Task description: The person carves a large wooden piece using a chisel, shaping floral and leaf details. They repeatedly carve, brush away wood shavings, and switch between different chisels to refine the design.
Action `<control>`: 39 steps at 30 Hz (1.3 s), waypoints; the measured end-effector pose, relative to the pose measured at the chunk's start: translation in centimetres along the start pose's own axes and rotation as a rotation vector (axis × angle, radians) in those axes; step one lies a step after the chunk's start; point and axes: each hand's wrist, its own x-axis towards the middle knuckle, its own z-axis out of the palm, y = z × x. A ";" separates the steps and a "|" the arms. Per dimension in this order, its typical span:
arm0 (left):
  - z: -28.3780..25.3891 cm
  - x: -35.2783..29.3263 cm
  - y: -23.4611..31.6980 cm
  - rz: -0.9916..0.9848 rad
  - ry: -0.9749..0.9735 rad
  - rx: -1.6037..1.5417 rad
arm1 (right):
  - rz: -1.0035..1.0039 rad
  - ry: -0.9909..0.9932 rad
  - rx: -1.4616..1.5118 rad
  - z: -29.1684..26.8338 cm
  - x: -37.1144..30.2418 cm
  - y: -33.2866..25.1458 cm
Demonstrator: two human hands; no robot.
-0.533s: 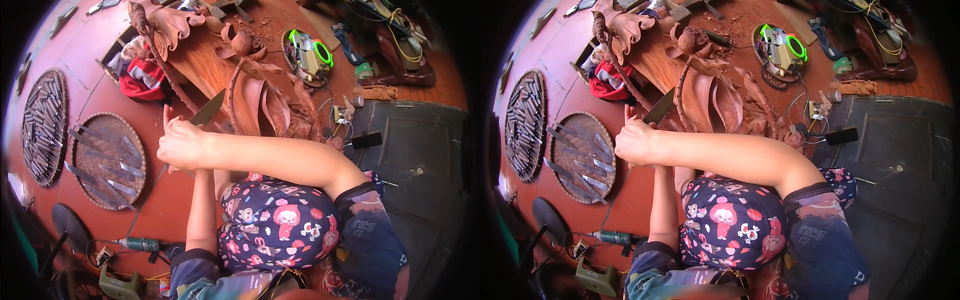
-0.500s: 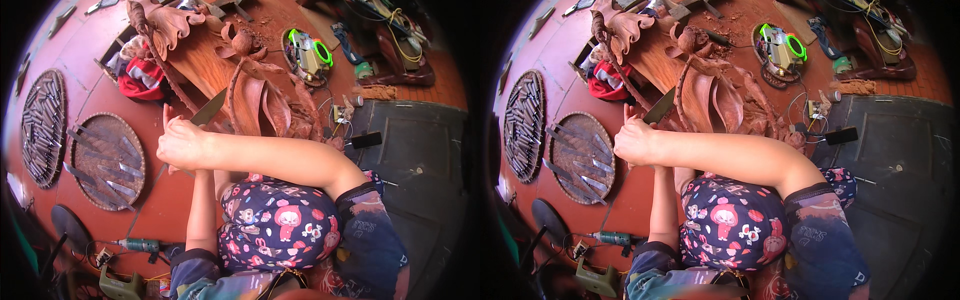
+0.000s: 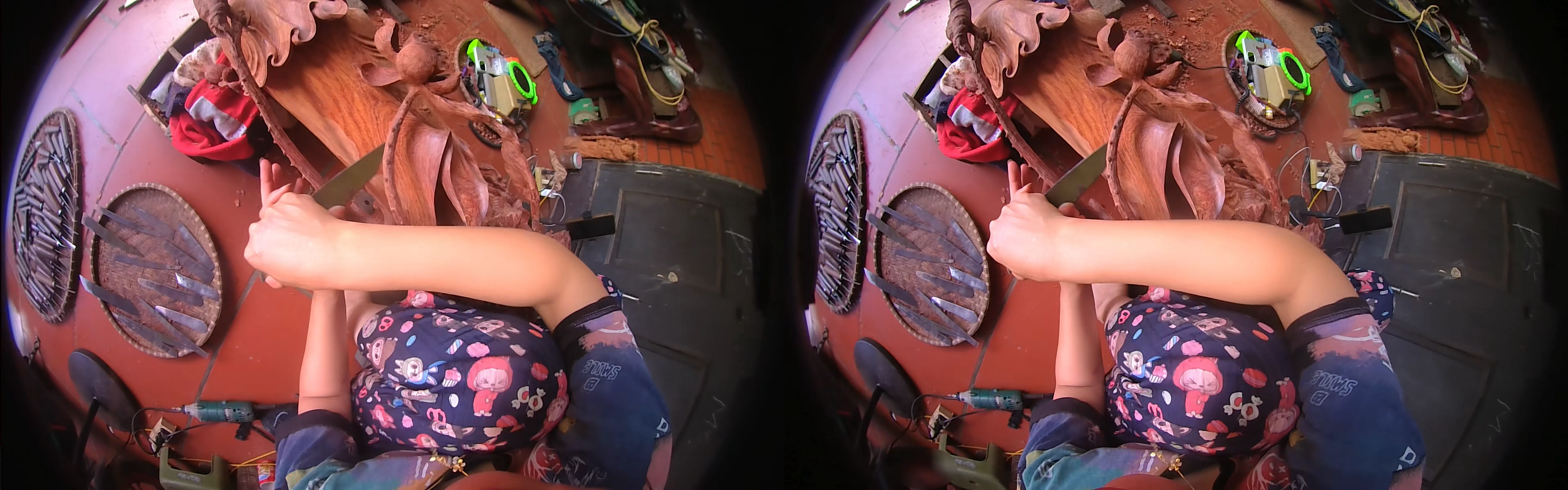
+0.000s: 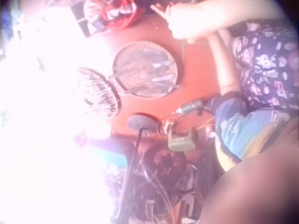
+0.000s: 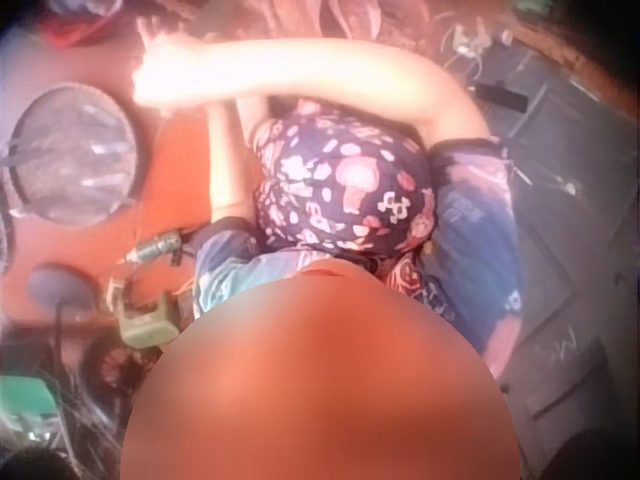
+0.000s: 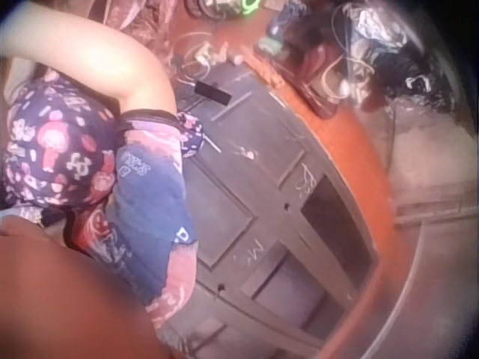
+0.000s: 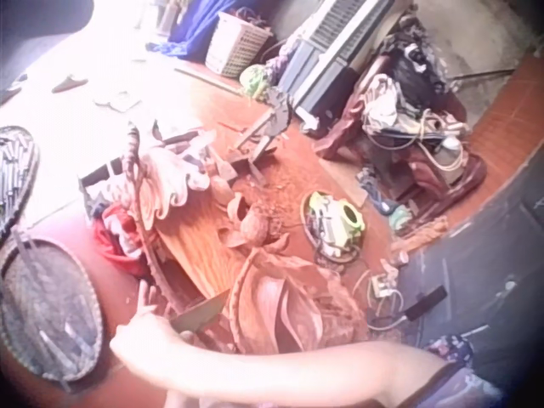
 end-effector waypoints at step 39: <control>2.5 0.4 2.6 -0.033 0.144 -0.037 | -0.102 0.362 0.151 -1.2 -0.8 3.6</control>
